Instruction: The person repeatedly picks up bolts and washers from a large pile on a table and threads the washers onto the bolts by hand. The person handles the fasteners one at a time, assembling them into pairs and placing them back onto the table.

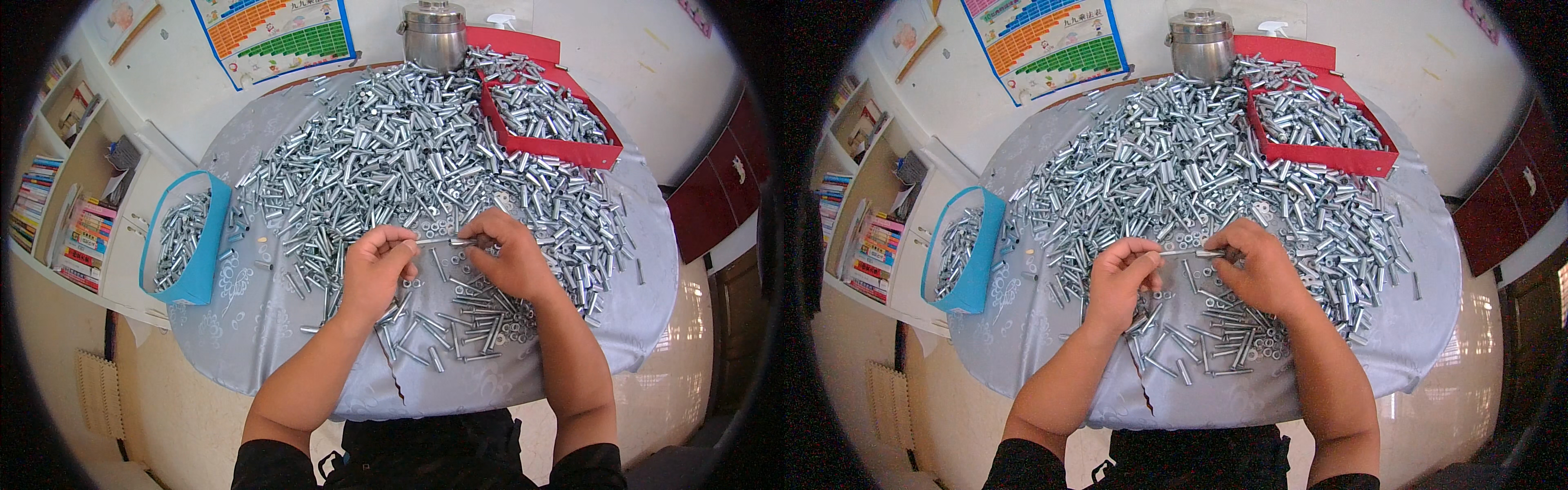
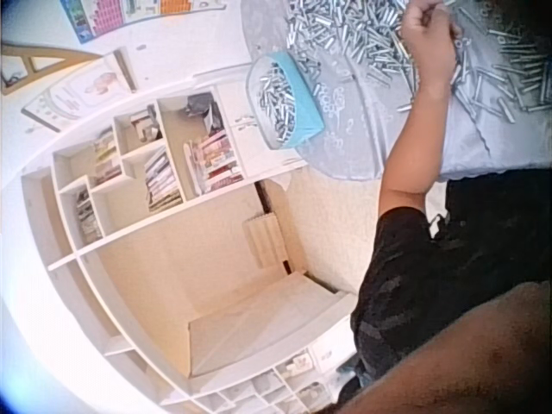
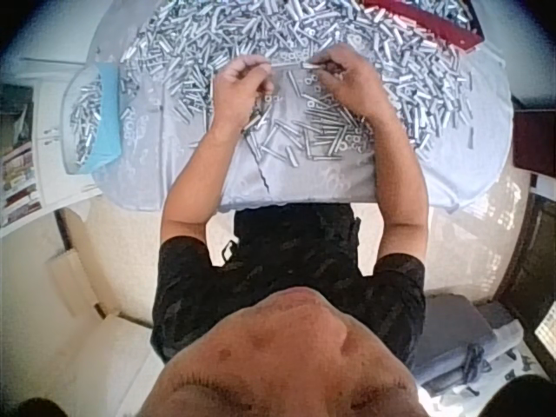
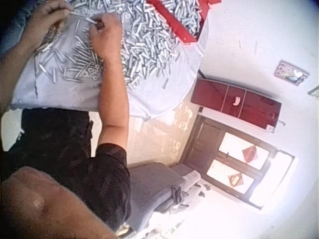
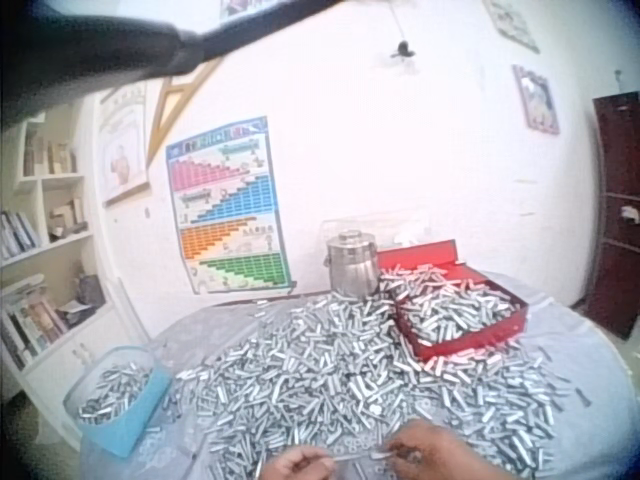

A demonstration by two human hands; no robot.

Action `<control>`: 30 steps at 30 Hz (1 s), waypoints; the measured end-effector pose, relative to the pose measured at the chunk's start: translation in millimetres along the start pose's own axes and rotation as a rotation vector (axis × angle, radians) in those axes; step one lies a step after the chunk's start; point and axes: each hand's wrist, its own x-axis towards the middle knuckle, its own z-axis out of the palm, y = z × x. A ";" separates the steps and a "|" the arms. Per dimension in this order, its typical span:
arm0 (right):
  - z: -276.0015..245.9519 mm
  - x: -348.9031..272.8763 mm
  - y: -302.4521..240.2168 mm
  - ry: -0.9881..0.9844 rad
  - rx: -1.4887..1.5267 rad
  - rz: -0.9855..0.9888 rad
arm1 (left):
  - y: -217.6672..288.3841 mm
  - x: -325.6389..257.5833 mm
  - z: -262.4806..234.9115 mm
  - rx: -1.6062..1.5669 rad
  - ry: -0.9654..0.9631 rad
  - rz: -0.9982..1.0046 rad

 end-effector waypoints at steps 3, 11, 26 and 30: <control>0.8 -0.6 -0.7 0.005 0.000 -0.003 | 1.8 -0.9 1.1 0.000 -0.002 -0.005; 2.1 0.1 -6.5 -0.004 0.036 0.041 | -3.8 0.8 -1.6 -0.002 -0.037 -0.017; 6.9 -1.0 -8.5 0.050 0.134 0.068 | -7.4 1.7 0.8 0.003 -0.106 -0.048; 14.7 -2.1 0.8 0.098 0.242 0.113 | -7.6 1.5 2.2 0.016 -0.132 -0.072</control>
